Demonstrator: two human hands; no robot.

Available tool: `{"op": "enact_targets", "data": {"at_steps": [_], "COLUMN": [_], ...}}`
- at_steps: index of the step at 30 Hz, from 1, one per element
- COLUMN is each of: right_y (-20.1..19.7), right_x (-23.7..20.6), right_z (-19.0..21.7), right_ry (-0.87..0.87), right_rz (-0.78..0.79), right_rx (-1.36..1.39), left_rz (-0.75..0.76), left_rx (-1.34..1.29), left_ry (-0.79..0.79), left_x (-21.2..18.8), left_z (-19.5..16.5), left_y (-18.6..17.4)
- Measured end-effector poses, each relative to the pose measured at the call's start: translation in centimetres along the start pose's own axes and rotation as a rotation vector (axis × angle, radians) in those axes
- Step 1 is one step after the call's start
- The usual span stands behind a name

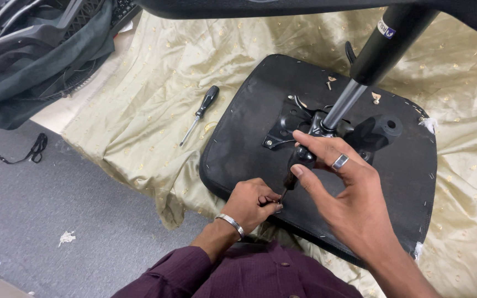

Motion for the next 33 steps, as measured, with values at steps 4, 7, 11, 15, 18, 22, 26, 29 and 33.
{"op": "enact_targets", "data": {"at_steps": [4, 7, 11, 15, 18, 22, 26, 29, 33], "right_y": [0.7, 1.2, 1.6, 1.7, 1.8, 1.6, 1.0, 0.5, 0.4], "right_x": [-0.1, -0.4, -0.6, -1.4, -1.8, -2.6, -3.5, -4.1, -4.4], "right_z": [0.6, 1.2, 1.5, 2.1, 2.4, 2.6, 2.8, 2.8, 1.7], "right_ry": [-0.025, -0.054, -0.08, -0.12, -0.133, -0.125, -0.159, -0.19, -0.097], "right_rz": [0.015, 0.042, 0.061, 0.039, 0.059, 0.027, -0.003, 0.012, 0.016], "right_rx": [0.032, 0.083, 0.029, 0.045, 0.11, 0.016, -0.041, 0.082, 0.04], "left_rz": [0.014, 0.004, 0.048, 0.035, 0.031, 0.022, 0.016, 0.047, 0.081], "left_rx": [0.017, 0.004, 0.012, -0.029, -0.087, -0.021, -0.003, 0.037, 0.086], "left_ry": [-0.04, -0.051, -0.091, -0.148, -0.168, -0.198, -0.174, -0.146, -0.133], "left_x": [-0.1, -0.5, -0.6, -1.0, -1.3, -2.0, -2.6, -2.4, -2.3], "left_z": [0.4, 0.3, 0.1, -0.1, -0.2, 0.1, 0.4, 0.3, -0.2], "left_y": [0.0, -0.2, -0.2, -0.3, -0.4, 0.1, 0.7, 1.2, 1.5]}}
Point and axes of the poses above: each hand's wrist, its own x-axis towards the middle knuckle, its own y-axis out of the palm, z = x × y, the point moved 9 cm from there along x, towards the middle knuckle, and after that the axes turned 6 degrees about -y, right-handed, at the moved point
